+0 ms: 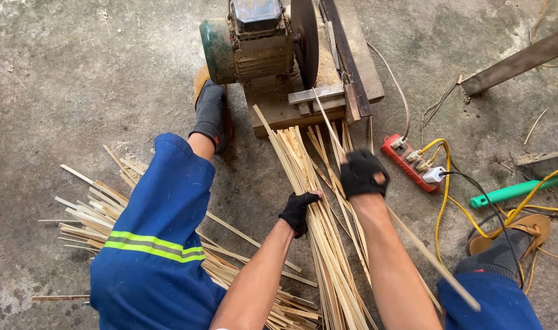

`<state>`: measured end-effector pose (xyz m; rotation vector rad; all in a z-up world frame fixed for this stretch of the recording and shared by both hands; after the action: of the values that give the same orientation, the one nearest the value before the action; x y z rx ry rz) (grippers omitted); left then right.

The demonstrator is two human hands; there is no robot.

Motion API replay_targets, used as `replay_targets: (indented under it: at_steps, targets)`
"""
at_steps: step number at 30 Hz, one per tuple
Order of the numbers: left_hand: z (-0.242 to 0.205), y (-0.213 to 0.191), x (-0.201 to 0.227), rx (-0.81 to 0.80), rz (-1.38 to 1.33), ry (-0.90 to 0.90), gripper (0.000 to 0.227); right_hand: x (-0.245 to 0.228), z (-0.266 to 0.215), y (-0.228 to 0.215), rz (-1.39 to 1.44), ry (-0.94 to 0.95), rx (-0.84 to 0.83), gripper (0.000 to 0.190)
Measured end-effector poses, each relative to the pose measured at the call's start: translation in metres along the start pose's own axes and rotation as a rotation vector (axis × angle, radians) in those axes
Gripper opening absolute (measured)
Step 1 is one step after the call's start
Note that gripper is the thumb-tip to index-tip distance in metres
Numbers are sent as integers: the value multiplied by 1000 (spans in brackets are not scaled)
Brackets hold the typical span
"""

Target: Splitting and sorting long bamboo strips for furniture manufacturing.

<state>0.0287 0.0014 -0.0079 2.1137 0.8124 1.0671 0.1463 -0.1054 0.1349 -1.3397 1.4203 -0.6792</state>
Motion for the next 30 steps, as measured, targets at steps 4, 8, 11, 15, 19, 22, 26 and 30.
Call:
replay_targets:
  at_steps: [4,8,11,15,19,22,26,30]
  targets:
    - [9,-11,-8,74,40,-43,33,43,-48,34,-25,0,112,24]
    - [12,-5,-13,-53,-115,17,24,58,-76,82,149,76,-132,34]
    - [22,-13,-16,-82,-124,78,22,62,-73,103,421,135,-328,34]
    - [17,-18,-14,-28,-102,89,18,85,-57,101,573,-12,53,34]
    - [15,-14,-12,-20,-72,45,17,47,-43,18,538,-79,250,33]
    - [10,-16,-10,83,-13,-6,21,31,-19,9,341,66,140,25]
    - [8,-9,-5,32,-15,27,22,25,1,30,322,91,13,20]
    - [12,-13,-10,-33,-44,14,23,20,1,39,374,-122,112,18]
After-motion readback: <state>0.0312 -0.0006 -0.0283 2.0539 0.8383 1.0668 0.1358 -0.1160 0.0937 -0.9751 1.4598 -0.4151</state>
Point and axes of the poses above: each hand's wrist, its own z-axis towards the middle knuckle, its own y-axis out of the palm, x = y × z, the point moved 4 cm from there along z, towards the middle knuckle, and after that the axes turned 14 degrees about -x, right-handed, at the moved point
